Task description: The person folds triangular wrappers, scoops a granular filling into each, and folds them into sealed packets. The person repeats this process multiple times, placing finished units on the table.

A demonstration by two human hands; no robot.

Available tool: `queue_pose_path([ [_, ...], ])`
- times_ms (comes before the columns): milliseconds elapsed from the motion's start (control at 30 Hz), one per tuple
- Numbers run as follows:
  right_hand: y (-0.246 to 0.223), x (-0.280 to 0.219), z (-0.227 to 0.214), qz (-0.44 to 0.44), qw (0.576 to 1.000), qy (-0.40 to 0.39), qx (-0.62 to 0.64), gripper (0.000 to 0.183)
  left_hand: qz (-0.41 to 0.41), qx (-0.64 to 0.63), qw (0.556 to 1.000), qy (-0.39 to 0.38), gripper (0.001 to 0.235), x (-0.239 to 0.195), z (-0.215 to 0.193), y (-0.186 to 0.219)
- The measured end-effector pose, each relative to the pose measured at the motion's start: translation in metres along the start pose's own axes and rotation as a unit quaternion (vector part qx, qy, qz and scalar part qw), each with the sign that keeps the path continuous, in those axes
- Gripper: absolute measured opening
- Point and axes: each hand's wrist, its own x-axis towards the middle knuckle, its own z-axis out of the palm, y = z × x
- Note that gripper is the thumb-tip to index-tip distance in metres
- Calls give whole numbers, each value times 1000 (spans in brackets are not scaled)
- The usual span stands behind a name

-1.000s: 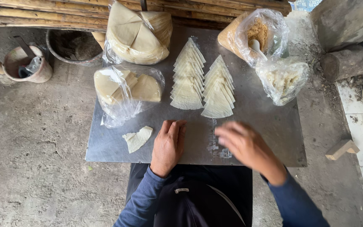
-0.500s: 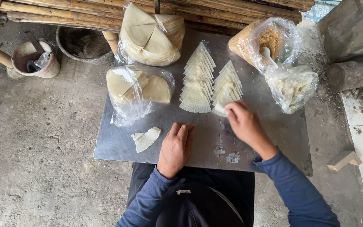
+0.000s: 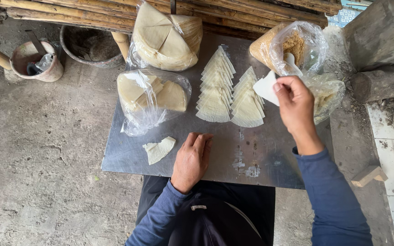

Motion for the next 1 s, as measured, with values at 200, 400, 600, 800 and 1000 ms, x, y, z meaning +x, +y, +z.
queue_pose_path([
  [200, -29, -66, 43, -206, 951, -91, -211, 9, -14, -12, 1000, 1, 14, 0, -1, 0],
  [400, -61, -128, 66, -314, 900, -124, -277, 19, -17, -18, 1000, 12, 13, 0, -1, 1],
  [600, -79, -137, 67, -313, 899, -146, -270, 26, -58, -40, 997, -16, 19, -3, 0, 3],
  [800, -72, -127, 67, -262, 933, -152, -193, 25, -81, -50, 995, -36, 25, -4, -3, -2],
  [1000, -32, -42, -15, -153, 942, 48, -294, 17, -91, -68, 992, -54, 25, -10, 0, -4],
])
